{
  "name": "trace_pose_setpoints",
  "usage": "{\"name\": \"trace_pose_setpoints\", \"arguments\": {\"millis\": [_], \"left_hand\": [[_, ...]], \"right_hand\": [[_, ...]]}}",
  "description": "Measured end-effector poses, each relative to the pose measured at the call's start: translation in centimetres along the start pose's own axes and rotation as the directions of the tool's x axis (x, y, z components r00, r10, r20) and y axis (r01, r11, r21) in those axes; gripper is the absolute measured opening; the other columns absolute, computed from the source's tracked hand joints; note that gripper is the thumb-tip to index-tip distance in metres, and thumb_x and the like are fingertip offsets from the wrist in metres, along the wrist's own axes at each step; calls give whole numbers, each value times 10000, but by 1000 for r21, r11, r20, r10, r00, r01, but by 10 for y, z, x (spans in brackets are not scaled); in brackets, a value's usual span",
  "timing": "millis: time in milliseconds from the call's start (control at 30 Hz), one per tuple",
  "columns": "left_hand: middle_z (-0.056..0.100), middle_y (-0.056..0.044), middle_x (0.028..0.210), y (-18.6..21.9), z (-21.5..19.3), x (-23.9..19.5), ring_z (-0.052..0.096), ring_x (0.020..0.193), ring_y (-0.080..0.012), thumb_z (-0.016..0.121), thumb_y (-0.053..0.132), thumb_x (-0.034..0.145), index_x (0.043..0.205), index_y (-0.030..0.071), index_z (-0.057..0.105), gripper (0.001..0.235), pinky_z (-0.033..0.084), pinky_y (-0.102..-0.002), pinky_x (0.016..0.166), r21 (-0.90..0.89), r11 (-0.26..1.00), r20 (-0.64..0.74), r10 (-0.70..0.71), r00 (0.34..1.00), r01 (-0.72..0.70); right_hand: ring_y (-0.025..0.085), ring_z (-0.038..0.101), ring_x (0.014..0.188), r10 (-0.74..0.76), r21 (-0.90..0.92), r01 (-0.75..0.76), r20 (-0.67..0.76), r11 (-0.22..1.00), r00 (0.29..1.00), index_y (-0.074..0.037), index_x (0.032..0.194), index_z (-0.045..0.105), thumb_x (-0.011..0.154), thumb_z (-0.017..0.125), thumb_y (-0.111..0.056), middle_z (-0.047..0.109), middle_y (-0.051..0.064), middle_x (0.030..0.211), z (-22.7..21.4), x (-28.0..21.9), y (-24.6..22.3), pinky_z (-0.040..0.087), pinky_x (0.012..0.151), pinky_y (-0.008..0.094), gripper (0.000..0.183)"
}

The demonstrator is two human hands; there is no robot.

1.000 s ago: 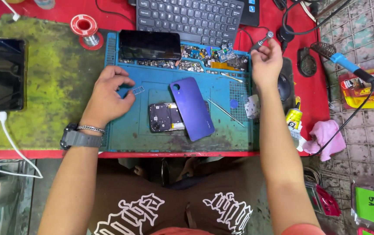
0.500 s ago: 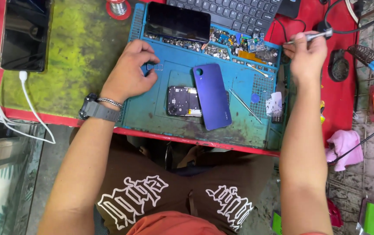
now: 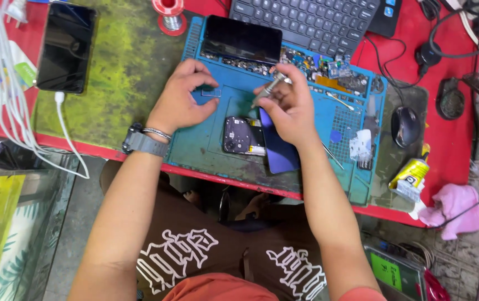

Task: The person uses a plastic pry tool to separate the back cover of a purple smartphone, then uses a screwdriver to remove screws from the internal frame. The back cover is set aside, and the person continues to unscrew components inside the device.

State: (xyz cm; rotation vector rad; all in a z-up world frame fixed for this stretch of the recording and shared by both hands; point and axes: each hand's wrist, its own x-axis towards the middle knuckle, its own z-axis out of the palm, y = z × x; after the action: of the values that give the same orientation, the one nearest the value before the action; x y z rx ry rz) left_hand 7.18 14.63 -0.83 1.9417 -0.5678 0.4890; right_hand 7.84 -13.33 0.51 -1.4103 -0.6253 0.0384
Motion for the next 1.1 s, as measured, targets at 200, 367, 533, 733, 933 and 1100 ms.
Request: {"name": "trace_pose_setpoints", "arguments": {"millis": [200, 367, 533, 733, 933, 1100], "left_hand": [[619, -93, 1066, 11, 1, -1, 638, 971, -301, 907, 168, 745, 993, 102, 768, 291, 511, -376, 895, 58, 998, 4, 36, 999, -36], [533, -109, 1105, 69, 0, -15, 469, 1058, -334, 880, 528, 701, 1206, 71, 690, 707, 351, -425, 891, 283, 959, 288, -73, 955, -12], [540, -88, 1069, 75, 8, -30, 476, 1102, -307, 891, 583, 625, 1228, 66, 673, 824, 321, -419, 964, 381, 924, 359, -130, 924, -17], [592, -70, 1077, 74, 7, -29, 496, 1124, -278, 837, 657, 620, 1237, 117, 692, 833, 315, -422, 1004, 414, 910, 385, -156, 909, -19], [613, -47, 1069, 69, 10, -30, 505, 1127, -257, 837, 689, 622, 1229, 140, 709, 829, 311, -412, 1012, 390, 921, 372, -179, 911, 21], [612, -44, 1055, 71, 9, -29, 506, 1116, -253, 836, 663, 622, 1219, 143, 717, 800, 316, -410, 1010, 387, 922, 363, -182, 914, 30]], "right_hand": [[321, 745, 982, -47, 25, 48, -29, 999, 998, -23, 1536, 323, 980, 649, 173, 696, 304, 1118, -18, -13, 7, 627, 892, 394, 674], [383, 752, 1007, -22, 70, 25, -46, 997, 999, -25, 1519, 306, 983, 624, 184, 688, 317, 1134, -16, -14, 0, 630, 918, 445, 658], [365, 756, 1002, -7, 91, 12, -57, 996, 998, -28, 1507, 303, 985, 629, 169, 700, 299, 1119, -9, -19, 0, 629, 911, 420, 646], [295, 753, 984, -8, 2, 8, -45, 1000, 999, 4, 1463, 369, 961, 672, 131, 733, 252, 1098, -6, -21, 2, 612, 915, 376, 600], [268, 742, 996, -36, -62, 35, -23, 997, 999, 15, 1447, 421, 971, 672, 118, 737, 246, 1112, -2, -21, 0, 595, 924, 364, 547], [268, 736, 988, -61, -83, 60, -15, 995, 998, 28, 1454, 425, 977, 670, 115, 733, 254, 1114, -4, -21, 0, 593, 921, 372, 543]]}}
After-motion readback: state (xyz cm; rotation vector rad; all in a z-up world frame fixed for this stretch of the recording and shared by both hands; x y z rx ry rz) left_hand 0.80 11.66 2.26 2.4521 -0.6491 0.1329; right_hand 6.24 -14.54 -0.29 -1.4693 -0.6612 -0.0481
